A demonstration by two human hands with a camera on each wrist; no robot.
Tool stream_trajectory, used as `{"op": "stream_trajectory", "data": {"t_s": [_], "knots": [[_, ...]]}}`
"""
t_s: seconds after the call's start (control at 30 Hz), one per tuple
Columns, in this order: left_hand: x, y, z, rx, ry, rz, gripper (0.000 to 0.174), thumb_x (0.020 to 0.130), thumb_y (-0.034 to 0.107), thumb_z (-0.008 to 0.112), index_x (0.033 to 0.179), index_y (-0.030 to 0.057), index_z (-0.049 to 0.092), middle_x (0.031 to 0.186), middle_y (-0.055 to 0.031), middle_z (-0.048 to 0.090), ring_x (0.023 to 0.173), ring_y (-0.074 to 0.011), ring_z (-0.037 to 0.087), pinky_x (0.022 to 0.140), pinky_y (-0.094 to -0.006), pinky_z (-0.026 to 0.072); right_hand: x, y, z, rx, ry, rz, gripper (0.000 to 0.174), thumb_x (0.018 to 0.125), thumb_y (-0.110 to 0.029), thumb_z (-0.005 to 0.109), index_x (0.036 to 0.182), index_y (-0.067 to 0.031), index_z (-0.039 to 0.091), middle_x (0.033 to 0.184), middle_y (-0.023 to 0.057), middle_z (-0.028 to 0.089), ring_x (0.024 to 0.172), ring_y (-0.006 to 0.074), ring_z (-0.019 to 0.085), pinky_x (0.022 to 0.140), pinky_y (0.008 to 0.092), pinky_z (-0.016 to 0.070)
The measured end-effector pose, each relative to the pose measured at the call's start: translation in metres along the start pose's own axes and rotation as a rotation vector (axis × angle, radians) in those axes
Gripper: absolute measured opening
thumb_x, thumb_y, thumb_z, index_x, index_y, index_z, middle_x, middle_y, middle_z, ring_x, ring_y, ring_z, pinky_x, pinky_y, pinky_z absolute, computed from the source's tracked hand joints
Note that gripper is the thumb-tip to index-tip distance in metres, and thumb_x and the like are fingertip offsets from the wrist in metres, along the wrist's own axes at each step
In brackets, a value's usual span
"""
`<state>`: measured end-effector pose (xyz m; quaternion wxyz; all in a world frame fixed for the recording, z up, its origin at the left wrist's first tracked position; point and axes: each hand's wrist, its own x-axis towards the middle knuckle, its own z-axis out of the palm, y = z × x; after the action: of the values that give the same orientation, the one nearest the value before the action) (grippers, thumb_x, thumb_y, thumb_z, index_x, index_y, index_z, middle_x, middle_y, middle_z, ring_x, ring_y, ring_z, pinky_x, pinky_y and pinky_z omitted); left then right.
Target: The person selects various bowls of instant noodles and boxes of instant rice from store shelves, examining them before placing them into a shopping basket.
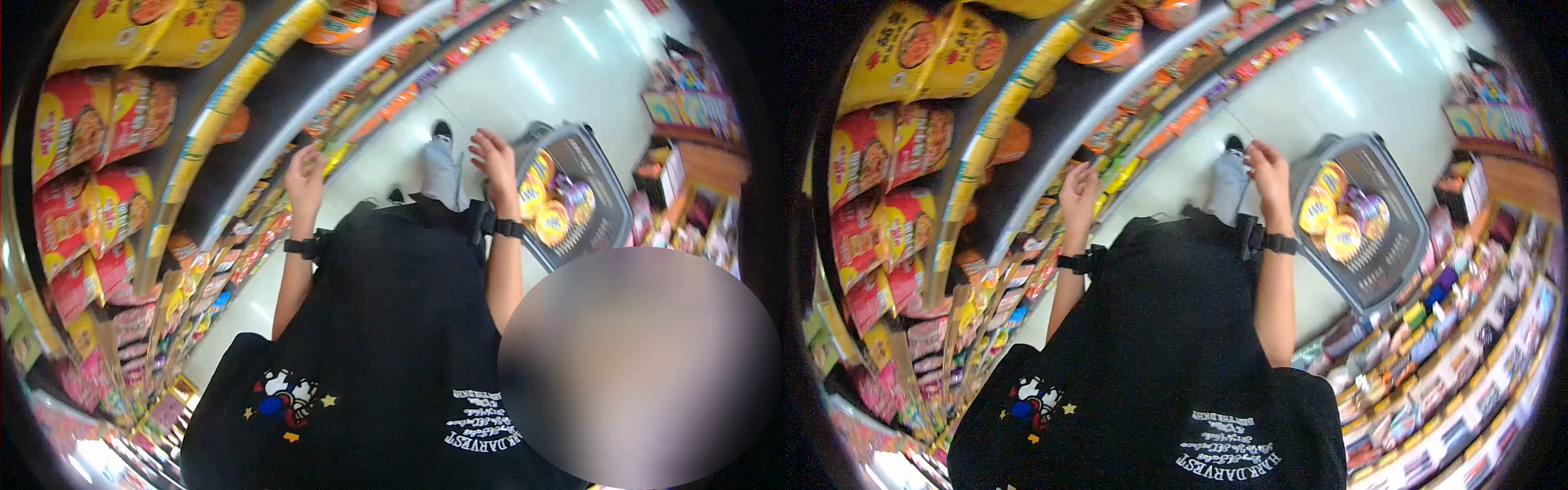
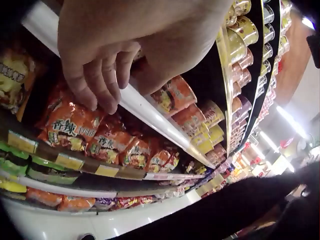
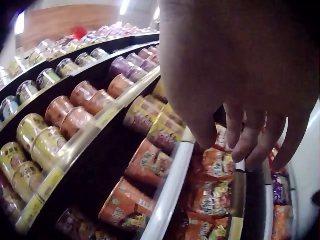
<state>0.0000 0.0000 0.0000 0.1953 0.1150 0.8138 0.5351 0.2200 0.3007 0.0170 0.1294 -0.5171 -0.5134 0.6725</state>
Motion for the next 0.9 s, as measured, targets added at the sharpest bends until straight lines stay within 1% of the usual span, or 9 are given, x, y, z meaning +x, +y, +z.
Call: {"op": "stream_trajectory", "data": {"t_s": [0.23, 0.27, 0.5, 0.6, 0.67, 0.7, 0.73, 0.8, 0.9], "knots": [[-0.066, 0.005, 0.040, -0.052, -0.366, -0.013, 0.035, 0.092, 0.015, 0.066, 0.122, -0.0016, 0.059, 0.111, -0.0117, 0.065, 0.093, -0.0162, 0.065, 0.082, -0.0286, 0.0521, -0.098, 0.061, -0.090, 0.052, 0.220, 0.095, 0.045, 0.093, -0.027, 0.061, 0.129, -0.0005, 0.058, 0.107, 0.0052, 0.066, 0.090, 0.0133, 0.061, 0.077, 0.0282, 0.0489], [-0.071, 0.008, 0.047, -0.030, -0.415, 0.003, 0.035, 0.092, 0.015, 0.066, 0.122, -0.0014, 0.059, 0.111, -0.0122, 0.065, 0.093, -0.0167, 0.066, 0.081, -0.0288, 0.0524, -0.102, 0.074, -0.105, 0.016, 0.210, 0.130, 0.047, 0.094, -0.030, 0.059, 0.133, -0.0033, 0.055, 0.116, 0.0061, 0.065, 0.101, 0.0157, 0.062, 0.085, 0.0313, 0.0489], [-0.114, 0.052, 0.128, 0.171, -0.584, 0.098, 0.037, 0.090, 0.015, 0.066, 0.123, 0.0008, 0.058, 0.108, -0.0111, 0.066, 0.090, -0.0187, 0.067, 0.078, -0.0301, 0.0535, -0.136, 0.117, -0.195, -0.051, 0.340, 0.205, 0.053, 0.092, -0.031, 0.062, 0.136, -0.0031, 0.052, 0.117, 0.0075, 0.063, 0.098, 0.0183, 0.064, 0.081, 0.0327, 0.0514], [-0.160, 0.067, 0.186, 0.252, -0.742, 0.303, 0.042, 0.088, 0.019, 0.066, 0.126, 0.0029, 0.057, 0.115, -0.0142, 0.065, 0.097, -0.0263, 0.065, 0.087, -0.0350, 0.0514, -0.140, 0.168, -0.260, -0.118, 0.323, 0.156, 0.063, 0.091, -0.030, 0.063, 0.146, -0.0089, 0.041, 0.118, 0.0035, 0.062, 0.090, 0.0140, 0.064, 0.073, 0.0332, 0.0492], [-0.193, 0.068, 0.236, 0.364, -0.909, 0.587, 0.044, 0.086, 0.023, 0.066, 0.125, 0.0038, 0.059, 0.132, -0.0199, 0.053, 0.122, -0.0345, 0.053, 0.103, -0.0432, 0.0429, -0.136, 0.203, -0.302, -0.136, 0.257, 0.195, 0.068, 0.090, -0.032, 0.067, 0.149, -0.0161, 0.038, 0.116, 0.0033, 0.063, 0.086, 0.0128, 0.062, 0.071, 0.0315, 0.0481], [-0.213, 0.090, 0.251, 0.400, -0.992, 0.556, 0.042, 0.086, 0.021, 0.065, 0.125, 0.0062, 0.060, 0.141, -0.0200, 0.045, 0.126, -0.0362, 0.049, 0.105, -0.0432, 0.0423, -0.139, 0.208, -0.317, -0.210, 0.261, 0.236, 0.067, 0.090, -0.032, 0.067, 0.148, -0.0145, 0.039, 0.116, 0.0034, 0.063, 0.081, 0.0124, 0.061, 0.067, 0.0308, 0.0475], [-0.227, 0.073, 0.281, 0.419, -1.023, 0.689, 0.039, 0.084, 0.019, 0.065, 0.122, 0.0080, 0.063, 0.146, -0.0200, 0.040, 0.125, -0.0372, 0.050, 0.100, -0.0438, 0.0465, -0.148, 0.207, -0.325, -0.215, 0.255, 0.221, 0.065, 0.091, -0.030, 0.066, 0.148, -0.0110, 0.039, 0.116, 0.0042, 0.063, 0.077, 0.0116, 0.061, 0.064, 0.0283, 0.0468], [-0.252, 0.085, 0.313, 0.645, -1.121, 0.621, 0.036, 0.080, 0.018, 0.064, 0.112, 0.0018, 0.065, 0.148, -0.0206, 0.037, 0.110, -0.0364, 0.060, 0.088, -0.0459, 0.0530, -0.148, 0.224, -0.340, -0.190, 0.257, 0.180, 0.059, 0.092, -0.025, 0.064, 0.143, -0.0028, 0.043, 0.116, 0.0084, 0.063, 0.072, 0.0109, 0.062, 0.060, 0.0231, 0.0458], [-0.277, 0.067, 0.356, 0.774, -1.052, 0.560, 0.032, 0.078, 0.015, 0.062, 0.104, -0.0037, 0.064, 0.146, -0.0239, 0.038, 0.092, -0.0391, 0.065, 0.081, -0.0467, 0.0548, -0.151, 0.238, -0.349, -0.151, 0.245, 0.071, 0.056, 0.091, -0.020, 0.066, 0.137, 0.0050, 0.047, 0.114, 0.0129, 0.062, 0.076, 0.0151, 0.063, 0.065, 0.0272, 0.0524]]}}
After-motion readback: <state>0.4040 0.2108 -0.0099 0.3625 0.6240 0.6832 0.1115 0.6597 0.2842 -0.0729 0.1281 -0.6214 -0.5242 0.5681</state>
